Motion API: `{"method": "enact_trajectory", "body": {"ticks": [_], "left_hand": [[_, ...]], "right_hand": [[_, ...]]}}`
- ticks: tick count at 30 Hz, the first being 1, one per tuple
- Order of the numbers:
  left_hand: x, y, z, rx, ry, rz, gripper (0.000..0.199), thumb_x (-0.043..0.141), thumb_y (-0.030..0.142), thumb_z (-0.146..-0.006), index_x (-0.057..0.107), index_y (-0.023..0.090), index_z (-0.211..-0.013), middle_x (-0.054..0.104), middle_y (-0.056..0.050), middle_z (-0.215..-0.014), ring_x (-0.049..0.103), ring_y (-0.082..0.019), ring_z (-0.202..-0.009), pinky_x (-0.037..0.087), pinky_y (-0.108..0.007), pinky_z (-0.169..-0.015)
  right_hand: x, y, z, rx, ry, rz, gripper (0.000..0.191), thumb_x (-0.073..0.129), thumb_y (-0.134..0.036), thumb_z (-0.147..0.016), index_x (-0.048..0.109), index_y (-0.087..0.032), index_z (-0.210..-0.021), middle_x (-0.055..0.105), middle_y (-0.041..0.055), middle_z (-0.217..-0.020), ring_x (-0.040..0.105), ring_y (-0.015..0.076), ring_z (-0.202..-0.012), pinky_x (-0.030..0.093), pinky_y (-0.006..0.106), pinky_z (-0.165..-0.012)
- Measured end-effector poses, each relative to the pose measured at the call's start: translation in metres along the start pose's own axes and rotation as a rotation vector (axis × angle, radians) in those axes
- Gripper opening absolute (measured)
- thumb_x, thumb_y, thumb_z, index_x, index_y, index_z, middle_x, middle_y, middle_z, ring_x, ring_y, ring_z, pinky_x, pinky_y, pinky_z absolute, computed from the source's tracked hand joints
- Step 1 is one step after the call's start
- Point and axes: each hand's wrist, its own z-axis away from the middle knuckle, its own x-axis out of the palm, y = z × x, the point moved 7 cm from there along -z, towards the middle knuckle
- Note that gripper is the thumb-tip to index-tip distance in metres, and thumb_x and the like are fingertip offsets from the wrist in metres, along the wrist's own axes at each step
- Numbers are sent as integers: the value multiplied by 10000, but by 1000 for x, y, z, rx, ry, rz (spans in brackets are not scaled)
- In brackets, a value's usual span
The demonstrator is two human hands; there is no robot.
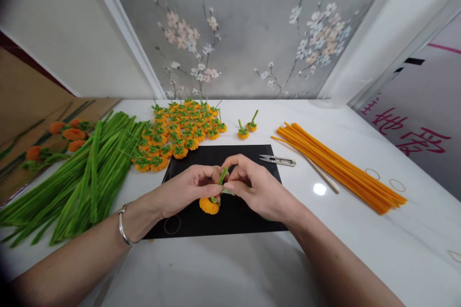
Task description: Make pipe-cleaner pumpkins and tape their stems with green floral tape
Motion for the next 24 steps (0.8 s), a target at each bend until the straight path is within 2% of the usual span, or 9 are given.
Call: {"method": "enact_trajectory", "body": {"ticks": [5,9,13,17,24], "left_hand": [[-5,4,-1,43,59,-148,142,630,217,-789,603,130,-680,594,-13,-842,555,-116,-747,442,-255,-706],[-5,4,-1,70,45,-215,146,605,229,-812,680,142,-721,604,-42,-935,569,-173,-942,437,-291,-840],[-9,3,-1,86,72,-184,210,628,244,-796,634,147,-611,592,-40,-882,527,-202,-1045,413,-298,-860],[-10,0,-1,44,71,-120,228,668,243,-760,586,147,-570,554,-33,-792,500,-216,-1060,393,-321,-860],[-10,-3,-2,33,80,-72,199,708,238,-716,598,145,-579,570,-45,-830,505,-215,-1027,396,-325,-828]], "right_hand": [[1,4,-1,9,16,37,241,513,-196,-878,458,-213,-1112,528,-46,-696,464,107,-625,378,238,-593],[2,7,-1,14,21,59,258,525,-203,-872,470,-225,-1123,550,-47,-712,480,107,-631,383,242,-604],[-1,6,-2,5,52,77,256,538,-207,-864,493,-219,-1116,528,-51,-709,476,104,-626,394,241,-609],[-2,5,-2,-5,45,72,277,540,-210,-859,491,-212,-1131,524,-50,-701,475,102,-610,394,236,-591],[-2,2,-2,-3,37,34,287,552,-251,-862,488,-202,-1138,525,-48,-685,489,101,-589,406,231,-574]]}}
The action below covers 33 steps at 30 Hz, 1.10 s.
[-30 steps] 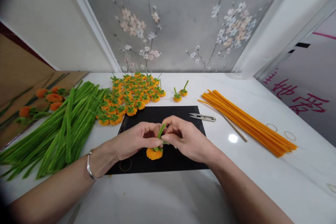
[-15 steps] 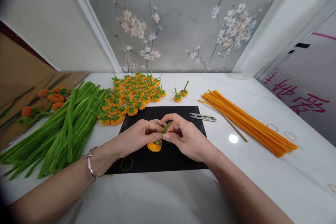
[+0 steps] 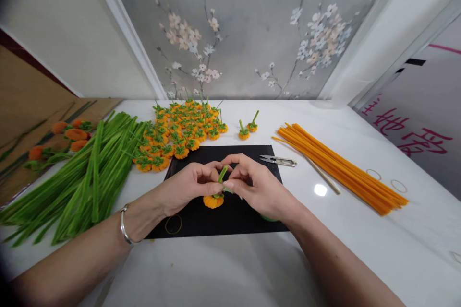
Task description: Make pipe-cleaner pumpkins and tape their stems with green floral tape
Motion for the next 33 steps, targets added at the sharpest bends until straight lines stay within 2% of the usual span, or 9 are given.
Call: {"method": "enact_trajectory", "body": {"ticks": [3,6,9,12,17,21,25,29,33], "left_hand": [[0,1,0,25,-4,-73,180,694,234,-731,617,145,-595,591,-57,-888,547,-205,-966,420,-319,-798],[0,6,0,72,23,-199,168,678,212,-739,626,146,-594,592,-60,-977,575,-188,-914,440,-304,-776],[0,12,1,114,66,-303,161,670,177,-730,622,143,-580,569,-51,-1048,588,-178,-905,450,-291,-774],[1,14,1,127,69,-337,148,672,151,-711,614,141,-575,556,-38,-1070,593,-159,-873,453,-282,-770],[7,12,1,92,-11,-245,184,677,166,-717,568,132,-573,560,-38,-980,562,-120,-769,454,-259,-696],[8,13,1,85,-53,-173,224,698,214,-718,547,127,-577,546,-34,-879,545,-116,-737,453,-252,-667],[6,15,2,80,-65,-192,234,706,247,-720,549,127,-594,513,-21,-838,534,-105,-704,463,-249,-652],[6,13,3,75,-69,-210,191,696,206,-712,556,133,-606,528,-20,-852,547,-107,-703,475,-262,-675],[4,14,3,110,-3,-256,150,688,176,-708,577,134,-616,571,-36,-915,566,-119,-742,473,-258,-684]], "right_hand": [[0,-2,2,-4,7,16,254,495,-326,-908,487,-200,-1129,505,-42,-680,505,107,-587,411,229,-554],[0,-2,3,3,37,123,185,445,-369,-934,518,-201,-963,495,-40,-644,484,106,-560,379,223,-517],[1,-7,3,-32,67,315,213,452,-304,-931,516,-200,-757,493,-40,-610,431,97,-536,333,223,-507],[2,-13,1,-96,90,383,225,468,-235,-917,535,-196,-706,512,-35,-626,428,96,-553,338,222,-535],[6,-18,0,-152,69,318,211,472,-212,-905,543,-196,-707,549,-24,-677,473,99,-599,365,216,-574],[5,-8,1,-33,17,215,107,533,-309,-877,555,-209,-845,527,-39,-638,447,103,-557,350,218,-523],[8,-1,2,52,-97,-9,214,591,-276,-832,543,-217,-1031,550,-43,-652,480,107,-575,395,229,-555],[9,-5,2,35,-112,-109,112,562,-246,-844,564,-204,-948,538,-34,-677,458,99,-583,383,227,-553],[5,-7,2,-5,-41,-31,93,552,-257,-859,588,-187,-812,478,-36,-646,405,95,-577,339,224,-527]]}}
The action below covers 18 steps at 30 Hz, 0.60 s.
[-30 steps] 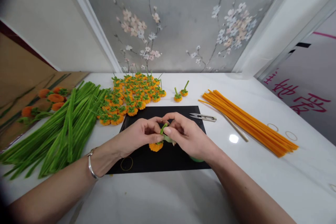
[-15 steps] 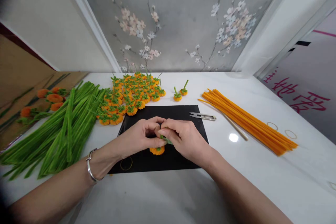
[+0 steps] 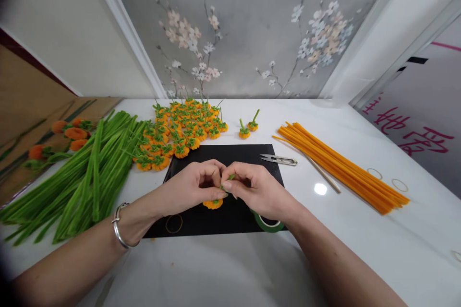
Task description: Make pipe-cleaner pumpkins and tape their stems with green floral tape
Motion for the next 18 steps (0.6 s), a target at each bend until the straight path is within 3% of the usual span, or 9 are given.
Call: {"method": "enact_trajectory", "body": {"ticks": [6,9,12,18], "left_hand": [[1,3,1,-37,9,54,101,640,198,-776,703,140,-723,565,-46,-953,550,-121,-778,445,-260,-699],[-3,2,0,-27,91,153,131,641,192,-780,701,138,-677,562,-45,-930,547,-138,-853,426,-267,-743],[-4,-3,-1,-23,149,210,119,666,205,-763,701,142,-669,565,-42,-942,549,-144,-881,417,-274,-766],[-3,-3,0,-31,188,138,216,622,219,-787,633,139,-587,565,-33,-877,553,-159,-888,407,-279,-741]], "right_hand": [[-8,0,-1,-47,109,74,146,555,-285,-864,622,-185,-781,548,-15,-670,454,105,-588,364,233,-541],[-11,0,-1,-25,150,57,110,557,-281,-863,603,-196,-916,503,-49,-598,424,95,-531,344,225,-509],[-12,-1,0,-14,163,51,205,568,-257,-853,553,-199,-1049,463,-72,-574,404,91,-517,327,218,-496],[-13,-1,0,-23,158,138,262,573,-218,-839,538,-218,-1099,436,-79,-587,389,92,-535,337,218,-521]]}}
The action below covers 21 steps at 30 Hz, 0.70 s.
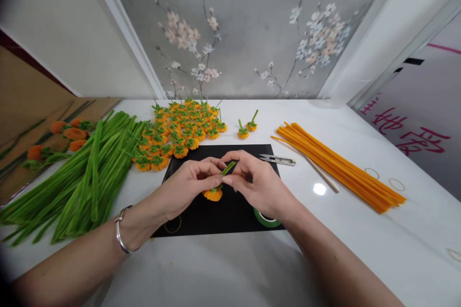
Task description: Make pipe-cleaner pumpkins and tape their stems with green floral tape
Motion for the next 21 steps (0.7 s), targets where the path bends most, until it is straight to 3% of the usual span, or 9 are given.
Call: {"method": "enact_trajectory", "body": {"ticks": [4,9,12,16,21], "left_hand": [[0,8,1,54,39,-142,305,552,222,-834,543,139,-540,560,-25,-890,546,-134,-806,401,-261,-676],[0,11,3,110,74,-313,286,489,190,-868,564,142,-596,562,-21,-930,525,-106,-712,390,-246,-615],[0,10,4,115,75,-353,281,475,179,-872,554,144,-605,557,-14,-959,508,-86,-665,392,-242,-597],[-1,9,4,116,64,-362,264,548,195,-839,585,142,-582,562,-25,-989,570,-115,-766,437,-252,-678],[-4,8,2,60,41,-302,213,609,224,-805,664,142,-616,560,-39,-1074,558,-84,-669,456,-256,-644]], "right_hand": [[2,3,0,20,-25,21,301,573,-222,-834,511,-231,-1128,465,-75,-609,424,98,-553,369,218,-543],[4,10,-1,98,-98,10,307,539,-329,-873,458,-221,-1148,540,-58,-648,510,108,-562,413,222,-550],[1,11,-3,89,-56,118,246,425,-422,-928,520,-203,-985,561,-28,-669,521,115,-573,400,224,-535],[5,7,-3,11,-43,246,342,366,-422,-953,516,-196,-745,534,-21,-645,477,109,-579,360,225,-532],[16,13,-1,89,-48,38,204,500,-417,-900,509,-213,-901,602,-31,-684,552,112,-578,411,216,-538]]}}
